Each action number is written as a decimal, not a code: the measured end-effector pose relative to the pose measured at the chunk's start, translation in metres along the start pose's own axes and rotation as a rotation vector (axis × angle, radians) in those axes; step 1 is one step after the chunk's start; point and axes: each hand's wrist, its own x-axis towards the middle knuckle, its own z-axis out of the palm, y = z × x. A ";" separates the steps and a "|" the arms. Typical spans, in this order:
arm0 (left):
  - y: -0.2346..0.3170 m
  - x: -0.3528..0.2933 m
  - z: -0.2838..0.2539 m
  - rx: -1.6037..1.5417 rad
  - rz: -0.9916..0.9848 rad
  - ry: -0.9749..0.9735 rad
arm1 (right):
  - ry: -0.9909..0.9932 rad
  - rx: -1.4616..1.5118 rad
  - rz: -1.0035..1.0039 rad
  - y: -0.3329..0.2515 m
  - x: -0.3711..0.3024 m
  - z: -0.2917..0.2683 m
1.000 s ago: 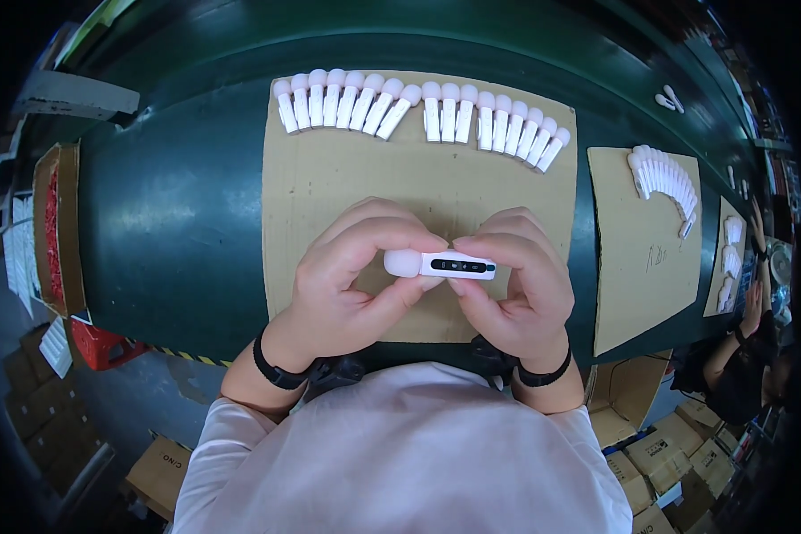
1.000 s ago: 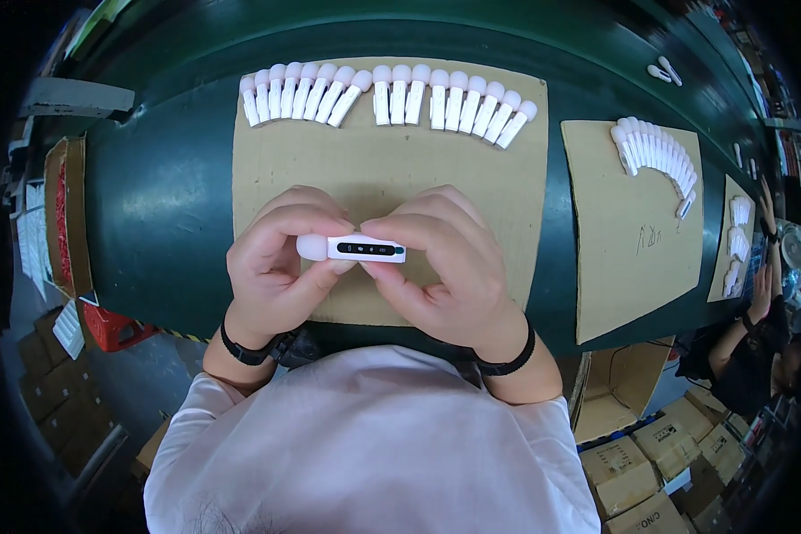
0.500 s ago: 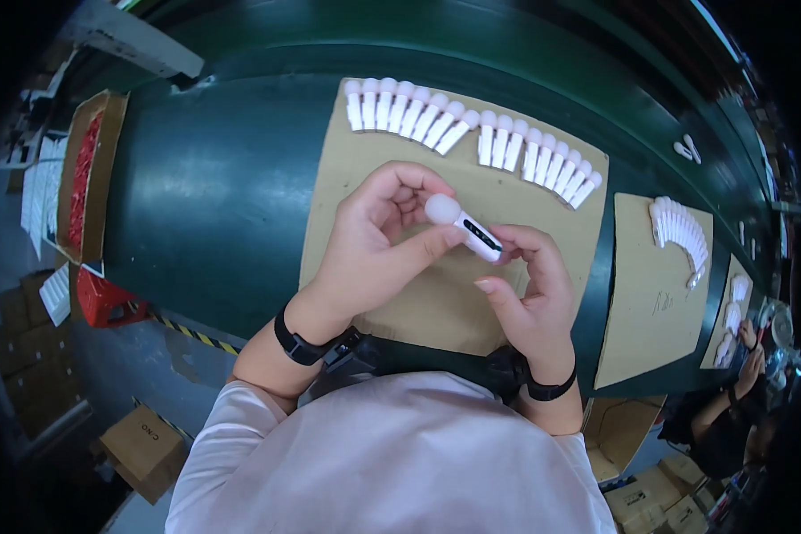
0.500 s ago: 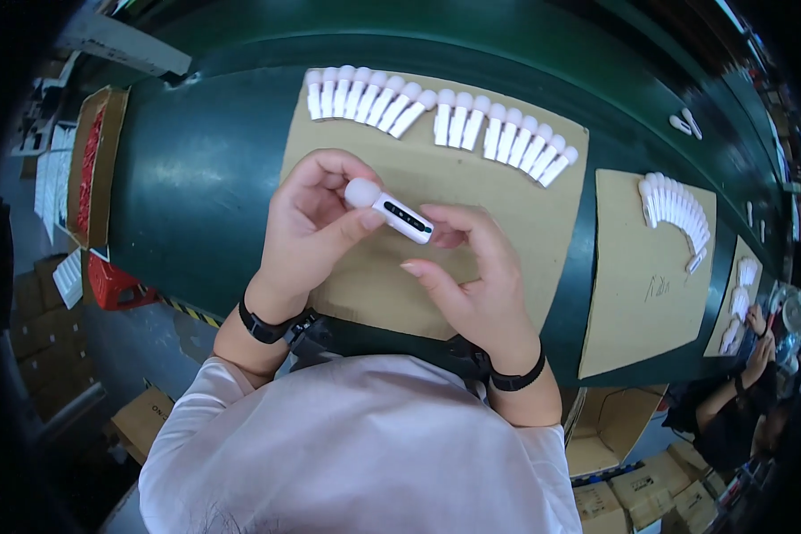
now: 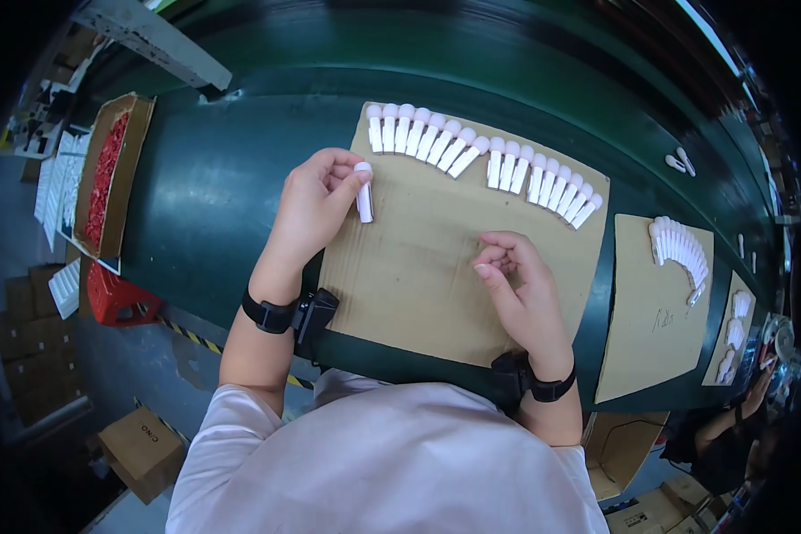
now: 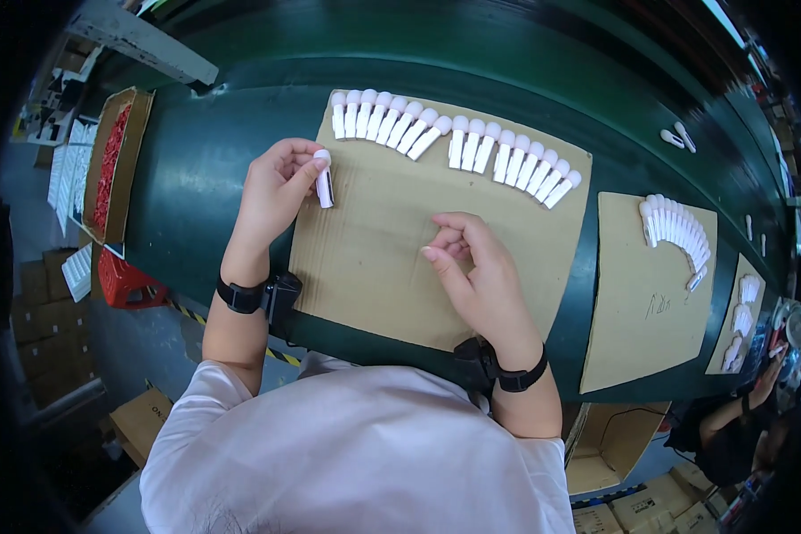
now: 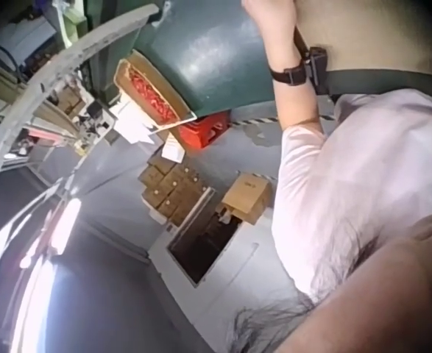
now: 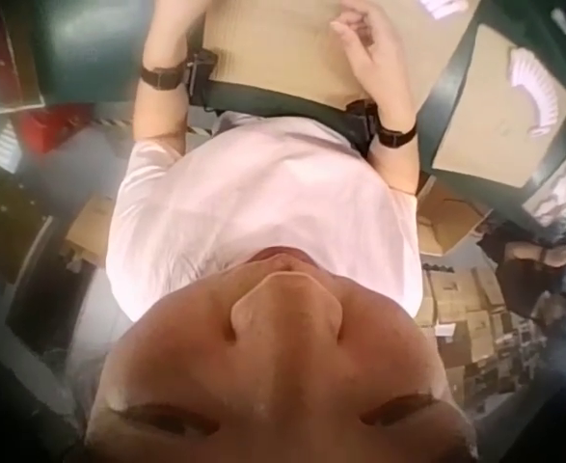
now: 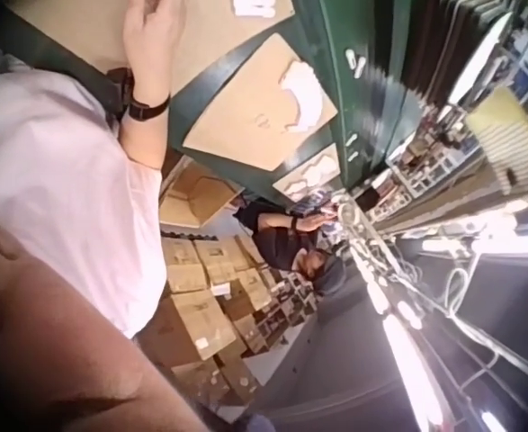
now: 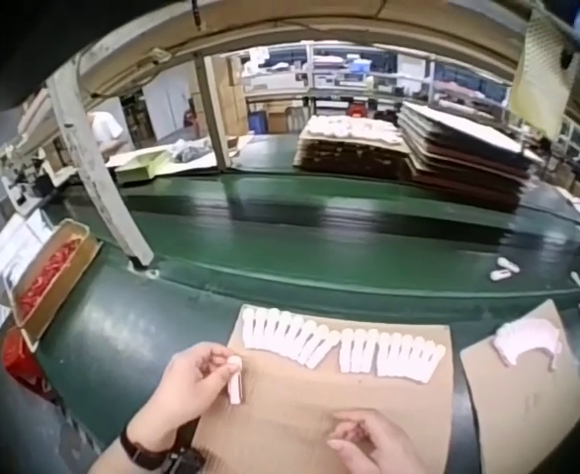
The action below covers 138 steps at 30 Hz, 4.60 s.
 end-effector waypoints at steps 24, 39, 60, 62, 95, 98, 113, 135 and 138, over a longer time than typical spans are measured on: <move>-0.026 0.012 0.005 0.030 0.100 0.076 | 0.464 -0.715 0.096 0.023 0.070 -0.192; 0.035 -0.026 -0.002 -0.205 0.173 0.076 | 0.384 -1.274 0.223 0.072 0.144 -0.265; 0.023 -0.051 0.012 -0.596 0.201 -0.459 | 0.141 -0.208 -0.337 -0.054 0.001 0.011; 0.021 -0.052 0.010 -0.560 0.229 -0.510 | 0.116 -0.217 -0.360 -0.054 0.002 0.018; 0.024 -0.055 0.020 -0.573 0.427 -0.400 | 0.099 0.131 -0.129 -0.034 0.003 0.047; 0.024 -0.054 0.017 -0.533 0.463 -0.418 | 0.111 0.108 -0.131 -0.033 0.003 0.046; 0.031 -0.059 0.014 -0.756 0.106 -0.527 | 0.144 -0.221 -0.237 -0.028 0.005 0.042; 0.029 -0.053 0.013 -0.715 0.139 -0.509 | 0.157 0.281 -0.009 -0.031 0.013 0.036; 0.024 -0.052 0.018 -0.644 0.138 -0.388 | 0.187 0.373 -0.047 -0.027 0.018 0.032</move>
